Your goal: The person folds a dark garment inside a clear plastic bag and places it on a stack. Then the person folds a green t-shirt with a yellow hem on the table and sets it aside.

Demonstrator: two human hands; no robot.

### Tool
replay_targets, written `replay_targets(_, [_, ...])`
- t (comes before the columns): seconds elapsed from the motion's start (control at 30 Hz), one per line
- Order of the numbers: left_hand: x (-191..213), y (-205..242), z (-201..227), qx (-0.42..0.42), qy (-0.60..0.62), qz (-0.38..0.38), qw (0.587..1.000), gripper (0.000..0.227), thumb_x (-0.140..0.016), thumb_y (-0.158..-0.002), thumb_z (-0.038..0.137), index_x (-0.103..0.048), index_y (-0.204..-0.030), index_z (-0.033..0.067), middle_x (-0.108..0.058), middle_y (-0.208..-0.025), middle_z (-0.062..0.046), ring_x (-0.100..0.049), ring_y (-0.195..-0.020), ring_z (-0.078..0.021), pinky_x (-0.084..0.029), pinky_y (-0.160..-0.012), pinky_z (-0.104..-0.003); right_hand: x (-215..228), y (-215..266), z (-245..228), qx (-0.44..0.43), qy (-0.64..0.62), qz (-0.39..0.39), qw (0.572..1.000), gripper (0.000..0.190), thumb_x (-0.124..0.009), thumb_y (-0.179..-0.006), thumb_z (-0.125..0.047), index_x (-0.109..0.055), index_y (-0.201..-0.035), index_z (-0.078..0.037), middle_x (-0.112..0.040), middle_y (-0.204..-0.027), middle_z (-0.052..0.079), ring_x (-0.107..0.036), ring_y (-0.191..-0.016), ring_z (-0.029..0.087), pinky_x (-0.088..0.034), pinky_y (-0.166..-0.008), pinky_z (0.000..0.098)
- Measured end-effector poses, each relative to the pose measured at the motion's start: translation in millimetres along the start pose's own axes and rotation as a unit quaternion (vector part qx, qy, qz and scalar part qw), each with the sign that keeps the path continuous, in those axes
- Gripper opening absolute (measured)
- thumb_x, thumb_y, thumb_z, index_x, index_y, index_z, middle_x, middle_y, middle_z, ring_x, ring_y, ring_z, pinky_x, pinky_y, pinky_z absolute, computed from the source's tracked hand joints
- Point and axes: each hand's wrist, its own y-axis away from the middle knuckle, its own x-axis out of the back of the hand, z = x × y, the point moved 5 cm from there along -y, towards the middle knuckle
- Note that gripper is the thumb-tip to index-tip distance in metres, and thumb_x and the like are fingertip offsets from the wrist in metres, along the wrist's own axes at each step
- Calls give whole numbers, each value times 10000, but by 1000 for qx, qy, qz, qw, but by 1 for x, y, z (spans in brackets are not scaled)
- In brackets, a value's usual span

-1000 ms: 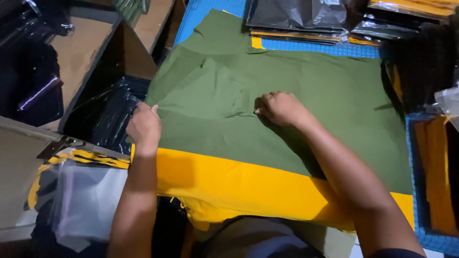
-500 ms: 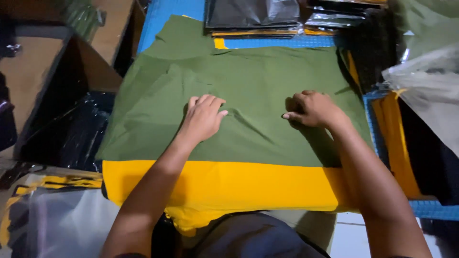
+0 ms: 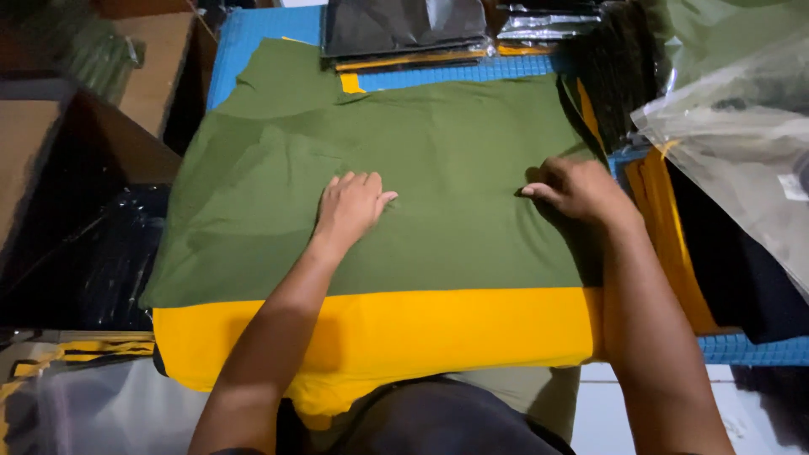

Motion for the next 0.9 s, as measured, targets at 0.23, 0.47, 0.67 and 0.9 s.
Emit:
replay_targets(0.23, [10, -1, 16, 8, -5, -31, 999, 334, -634, -1009, 433, -607, -885, 124, -604, -777, -67, -657, -831, -285, -506, -872, -485, -14, 5, 70, 39, -86, -15, 995, 305, -704, -797, -487, -745, -922, -212, -716, -898, 136, -705, -960, 383, -540, -831, 512])
replay_targets(0.47, [-7, -1, 5, -8, -23, -10, 1000, 337, -572, -1046, 430, -590, -859, 150, -559, -709, -29, -618, -751, -257, -494, -793, -426, -7, 21, 81, -93, -97, 54, 989, 238, -749, -886, -358, -744, -1041, -177, -759, -924, 179, -710, -990, 436, -532, -878, 538])
replay_targets(0.67, [-5, 1, 5, 1, -17, -7, 1000, 362, -559, -1057, 445, -588, -844, 153, -548, -684, -18, -600, -718, -243, -474, -763, -407, -5, 22, 77, -96, -78, 74, 990, 218, -747, -925, -347, -727, -1068, -184, -762, -934, 157, -716, -980, 411, -540, -870, 529])
replay_targets(0.9, [-12, 2, -2, -17, -48, 25, 998, 363, -581, -1011, 476, -598, -876, 140, -626, -723, -98, -665, -774, -315, -485, -759, -470, -9, 18, 83, -92, -60, 70, 991, 234, -746, -931, -340, -718, -1090, -170, -761, -993, 165, -714, -1009, 404, -554, -895, 518])
